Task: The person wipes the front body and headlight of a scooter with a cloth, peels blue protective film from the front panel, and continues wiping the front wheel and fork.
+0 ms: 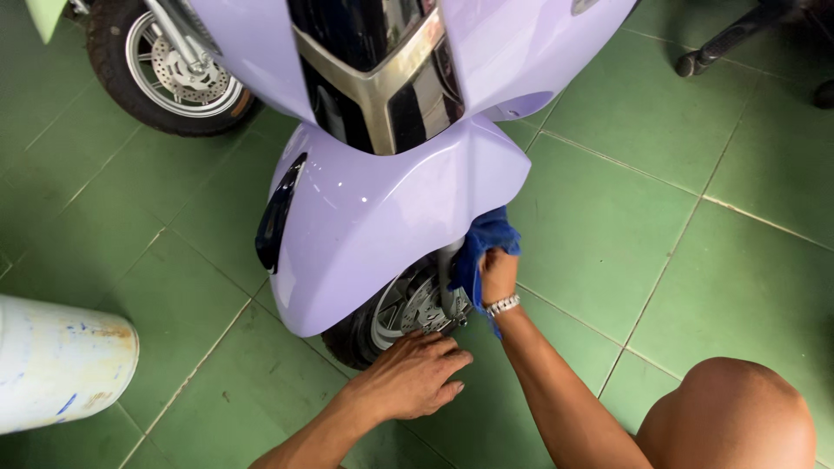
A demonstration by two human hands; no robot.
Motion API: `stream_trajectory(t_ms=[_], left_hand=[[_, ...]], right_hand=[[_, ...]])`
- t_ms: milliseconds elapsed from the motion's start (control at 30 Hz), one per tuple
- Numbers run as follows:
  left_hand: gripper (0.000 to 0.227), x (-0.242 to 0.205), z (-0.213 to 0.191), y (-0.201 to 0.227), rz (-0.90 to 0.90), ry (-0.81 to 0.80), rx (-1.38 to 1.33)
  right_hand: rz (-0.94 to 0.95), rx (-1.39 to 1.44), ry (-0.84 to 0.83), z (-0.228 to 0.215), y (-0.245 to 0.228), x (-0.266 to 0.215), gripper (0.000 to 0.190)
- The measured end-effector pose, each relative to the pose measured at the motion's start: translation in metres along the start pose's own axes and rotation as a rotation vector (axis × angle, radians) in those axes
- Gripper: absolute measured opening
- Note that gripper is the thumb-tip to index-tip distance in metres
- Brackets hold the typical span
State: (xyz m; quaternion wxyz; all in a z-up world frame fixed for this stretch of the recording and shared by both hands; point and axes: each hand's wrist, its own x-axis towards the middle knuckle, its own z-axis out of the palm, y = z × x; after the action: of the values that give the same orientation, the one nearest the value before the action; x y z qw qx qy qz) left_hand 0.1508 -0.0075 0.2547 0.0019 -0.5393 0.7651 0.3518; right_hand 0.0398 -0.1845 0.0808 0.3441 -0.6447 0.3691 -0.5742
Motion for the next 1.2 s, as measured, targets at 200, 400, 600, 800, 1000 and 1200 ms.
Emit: stream_trajectory(t_ms=[200, 400, 600, 800, 1000, 1200], left_hand=[[0.046, 0.005, -0.001, 0.001, -0.202, 0.287, -0.223], [0.043, 0.025, -0.016, 0.026, -0.134, 0.654, -0.389], [0.015, -0.03, -0.058, 0.043, -0.16, 0.862, -0.246], [0.037, -0.045, -0.104, 0.036, -0.066, 1.559, -0.602], [0.074, 0.0, -0.085, 0.022, -0.417, 1.243, 0.702], [0.068, 0.055, -0.107, 0.035, -0.3, 0.965, 1.305]], right_hand=[[0.271, -0.302, -0.196, -0.064, -0.124, 0.022, 0.016], [0.236, -0.26, -0.212, -0.08, -0.205, 0.021, 0.029], [0.051, -0.117, -0.261, -0.102, -0.202, 0.034, 0.031], [0.326, 0.162, -0.183, -0.085, -0.224, 0.073, 0.044], [0.249, 0.35, -0.106, -0.065, -0.223, 0.05, 0.048], [0.11, 0.263, 0.023, -0.065, -0.208, 0.043, 0.047]])
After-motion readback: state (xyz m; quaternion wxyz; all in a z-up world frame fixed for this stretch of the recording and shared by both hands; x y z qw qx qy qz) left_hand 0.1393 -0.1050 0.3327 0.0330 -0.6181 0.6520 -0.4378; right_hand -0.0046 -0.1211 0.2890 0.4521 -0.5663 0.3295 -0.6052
